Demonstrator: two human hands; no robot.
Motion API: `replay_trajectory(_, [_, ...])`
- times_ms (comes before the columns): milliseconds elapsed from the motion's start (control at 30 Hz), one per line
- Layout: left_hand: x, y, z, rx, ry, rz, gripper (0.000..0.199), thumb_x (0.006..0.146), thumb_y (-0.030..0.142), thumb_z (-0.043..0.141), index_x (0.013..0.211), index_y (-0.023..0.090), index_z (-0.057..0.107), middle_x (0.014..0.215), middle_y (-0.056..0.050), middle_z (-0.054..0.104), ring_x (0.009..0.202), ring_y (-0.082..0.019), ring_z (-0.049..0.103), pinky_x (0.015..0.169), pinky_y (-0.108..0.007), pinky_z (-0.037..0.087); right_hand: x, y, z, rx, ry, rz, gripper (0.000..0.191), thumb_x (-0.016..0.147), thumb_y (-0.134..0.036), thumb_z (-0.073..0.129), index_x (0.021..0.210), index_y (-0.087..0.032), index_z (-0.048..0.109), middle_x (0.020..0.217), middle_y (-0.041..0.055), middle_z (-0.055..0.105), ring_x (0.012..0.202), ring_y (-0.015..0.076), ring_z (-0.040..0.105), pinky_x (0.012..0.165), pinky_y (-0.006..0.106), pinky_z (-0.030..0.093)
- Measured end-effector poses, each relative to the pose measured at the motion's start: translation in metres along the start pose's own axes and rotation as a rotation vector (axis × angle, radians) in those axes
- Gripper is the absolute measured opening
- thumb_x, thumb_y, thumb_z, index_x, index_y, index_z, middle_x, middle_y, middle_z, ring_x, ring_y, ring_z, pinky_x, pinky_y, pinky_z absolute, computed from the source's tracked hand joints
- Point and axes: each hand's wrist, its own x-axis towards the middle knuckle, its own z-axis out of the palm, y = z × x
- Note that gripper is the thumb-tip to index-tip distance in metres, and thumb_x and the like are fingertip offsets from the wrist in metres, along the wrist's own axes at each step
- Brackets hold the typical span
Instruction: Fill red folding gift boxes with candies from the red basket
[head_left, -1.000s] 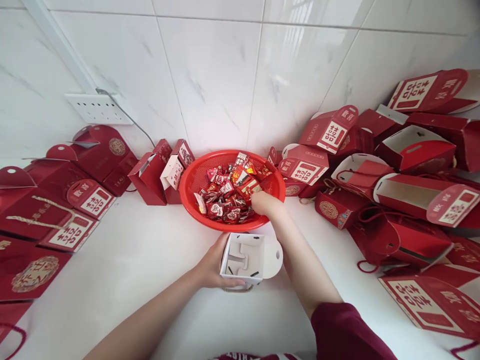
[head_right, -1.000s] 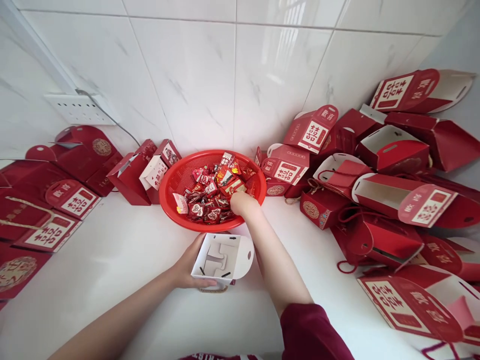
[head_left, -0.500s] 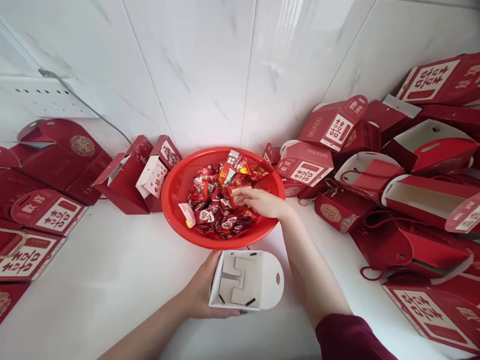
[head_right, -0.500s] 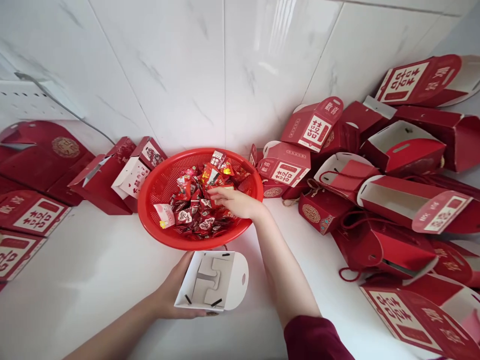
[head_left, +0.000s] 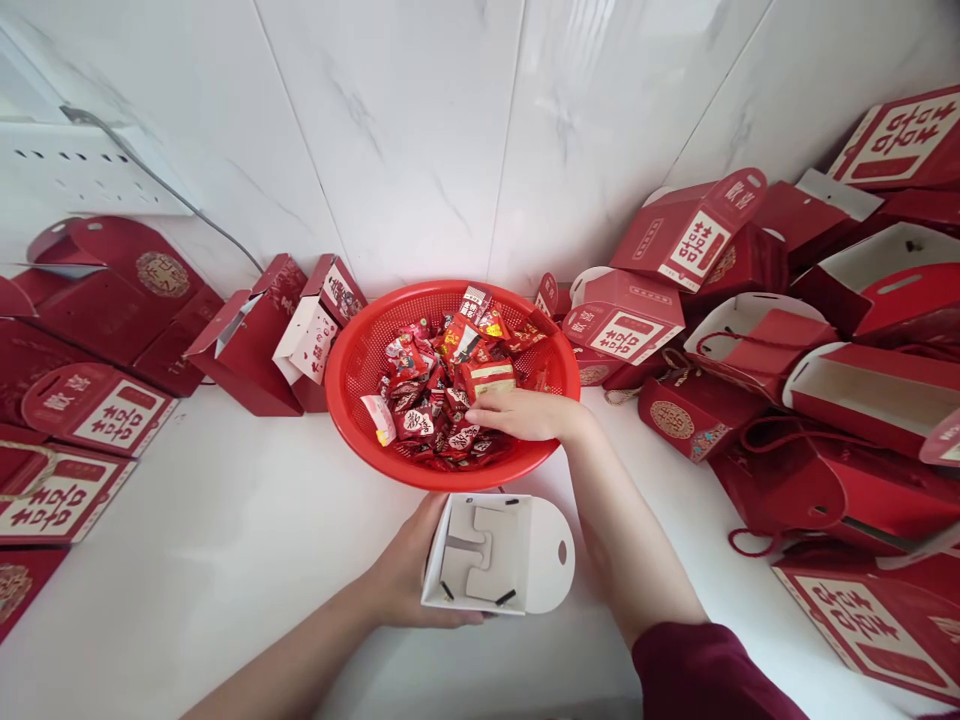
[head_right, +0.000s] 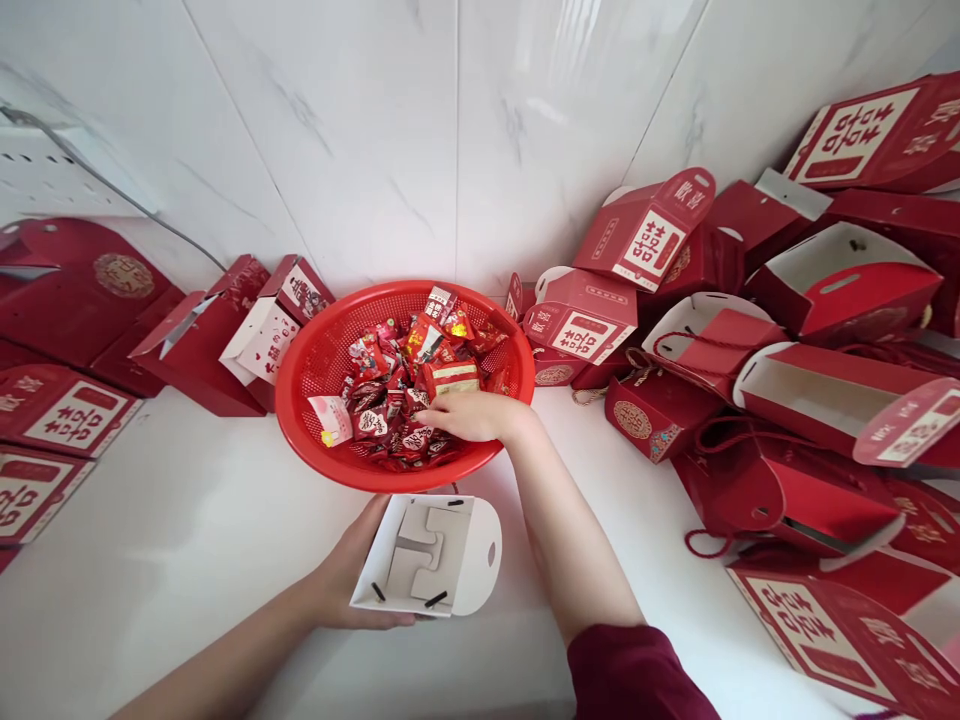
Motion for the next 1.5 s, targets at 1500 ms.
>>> replay_trajectory(1500, [-0.001,0.0,0.004,-0.045,0.04,0.073,0.103,0.061,0.035,0.088,0.146,0.031,0.031,0.146,-0.013,0.047,0.132,-0.042,0.048,0.109,-0.062,0.04,-0.003,0.003,0.0,0.081,0.314,-0.079,0.019,0.093,-0.022,0.054,0.111,-0.019,0.059,0.103,0.0057,0.069,0.094,0.0202,0.064,0.083,0.03,0.046])
